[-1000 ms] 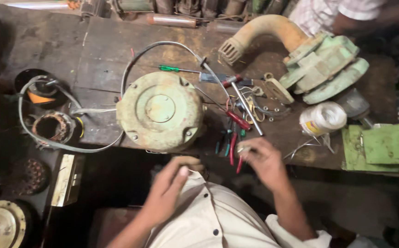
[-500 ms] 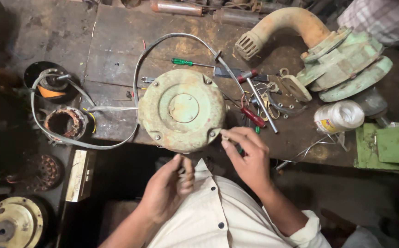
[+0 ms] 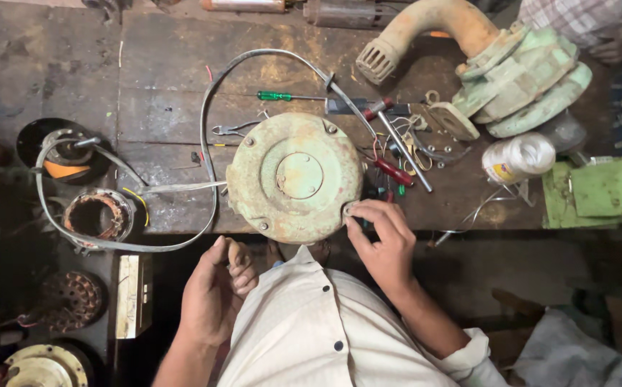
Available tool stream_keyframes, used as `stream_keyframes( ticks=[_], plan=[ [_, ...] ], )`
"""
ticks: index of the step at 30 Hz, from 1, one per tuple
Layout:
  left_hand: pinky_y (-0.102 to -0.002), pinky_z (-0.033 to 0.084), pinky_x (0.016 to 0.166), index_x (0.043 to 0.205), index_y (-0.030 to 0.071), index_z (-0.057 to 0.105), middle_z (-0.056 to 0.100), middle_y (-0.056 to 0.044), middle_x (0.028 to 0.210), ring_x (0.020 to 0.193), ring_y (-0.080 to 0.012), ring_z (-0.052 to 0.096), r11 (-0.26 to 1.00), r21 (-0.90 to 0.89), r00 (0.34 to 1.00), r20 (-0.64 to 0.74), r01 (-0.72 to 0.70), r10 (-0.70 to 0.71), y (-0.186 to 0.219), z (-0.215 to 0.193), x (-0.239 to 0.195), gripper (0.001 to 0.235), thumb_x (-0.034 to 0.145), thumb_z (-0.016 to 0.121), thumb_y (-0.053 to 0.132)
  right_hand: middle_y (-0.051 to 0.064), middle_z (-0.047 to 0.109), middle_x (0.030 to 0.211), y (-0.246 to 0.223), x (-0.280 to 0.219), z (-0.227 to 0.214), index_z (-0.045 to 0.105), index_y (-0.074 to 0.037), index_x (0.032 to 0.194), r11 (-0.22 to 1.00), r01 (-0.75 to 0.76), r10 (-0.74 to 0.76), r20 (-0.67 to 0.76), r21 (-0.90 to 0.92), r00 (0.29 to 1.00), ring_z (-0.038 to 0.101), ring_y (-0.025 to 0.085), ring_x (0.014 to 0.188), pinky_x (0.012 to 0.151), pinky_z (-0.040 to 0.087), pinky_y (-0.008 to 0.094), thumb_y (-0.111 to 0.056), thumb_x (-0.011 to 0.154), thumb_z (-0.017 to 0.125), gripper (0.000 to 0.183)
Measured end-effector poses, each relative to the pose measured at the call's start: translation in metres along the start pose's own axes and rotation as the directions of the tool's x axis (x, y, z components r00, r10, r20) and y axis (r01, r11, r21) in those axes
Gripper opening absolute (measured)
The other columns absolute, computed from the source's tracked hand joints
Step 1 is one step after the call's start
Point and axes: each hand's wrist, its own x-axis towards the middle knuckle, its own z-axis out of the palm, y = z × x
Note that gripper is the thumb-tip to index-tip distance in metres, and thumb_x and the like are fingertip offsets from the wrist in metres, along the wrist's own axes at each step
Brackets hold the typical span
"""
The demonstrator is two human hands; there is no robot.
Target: The person assembles a motor housing by placing a circular metal cover onto the motor body and securing it with bolts. They use a wrench to tighten the bolts in sequence while working at a cluttered workshop table.
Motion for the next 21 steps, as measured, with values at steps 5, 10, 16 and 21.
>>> stream_keyframes(
  ticks=[5,10,16,21],
  plan=[
    [-0.028,0.034,0.058,0.082,0.007,0.050,0.041,-0.001,0.072,0.064,-0.0132,0.039,0.999,-0.001,0.999,0.005,0.049,-0.049,0.012,-0.013,0.001,0.035,0.105,0.050,0.033,0.010,0.065,0.103,-0.010,-0.004,0.006,0.074,-0.004,0.110,0.996,-0.063,0.060,-0.058,-0.057,0.997,0.067,0.024,0.090,0.079,0.055,0.033,-0.001,0.083,0.083,0.029],
    [-0.027,0.035,0.059,0.081,0.008,0.050,0.042,-0.001,0.074,0.066,-0.0132,0.040,0.995,0.048,0.997,-0.013,0.083,-0.082,0.024,-0.025,0.004,0.036,0.105,0.050,0.034,0.009,0.066,0.107,-0.011,-0.007,0.008,0.074,-0.003,0.110,0.980,-0.193,0.194,-0.014,0.036,0.981,0.068,0.015,0.086,0.077,0.057,0.028,0.004,0.084,0.077,0.026],
    [-0.028,0.039,0.062,0.084,0.009,0.052,0.046,-0.002,0.075,0.066,-0.0137,0.043,0.989,0.056,0.989,-0.054,0.139,-0.136,0.029,-0.031,0.010,0.032,0.103,0.052,0.035,0.008,0.061,0.111,-0.005,-0.015,0.016,0.070,0.003,0.105,0.924,-0.306,0.322,-0.035,0.228,0.946,0.069,0.011,0.088,0.076,0.060,0.024,0.007,0.087,0.074,0.019],
    [-0.028,0.040,0.062,0.085,0.007,0.053,0.047,-0.002,0.074,0.067,-0.0133,0.043,0.985,0.066,0.987,-0.035,0.162,-0.160,0.030,-0.035,0.013,0.032,0.104,0.052,0.033,0.009,0.058,0.119,-0.005,-0.020,0.021,0.067,0.005,0.115,0.899,-0.304,0.329,-0.028,0.317,0.944,0.068,0.012,0.094,0.080,0.060,0.025,0.008,0.088,0.073,0.028]
  ],
)
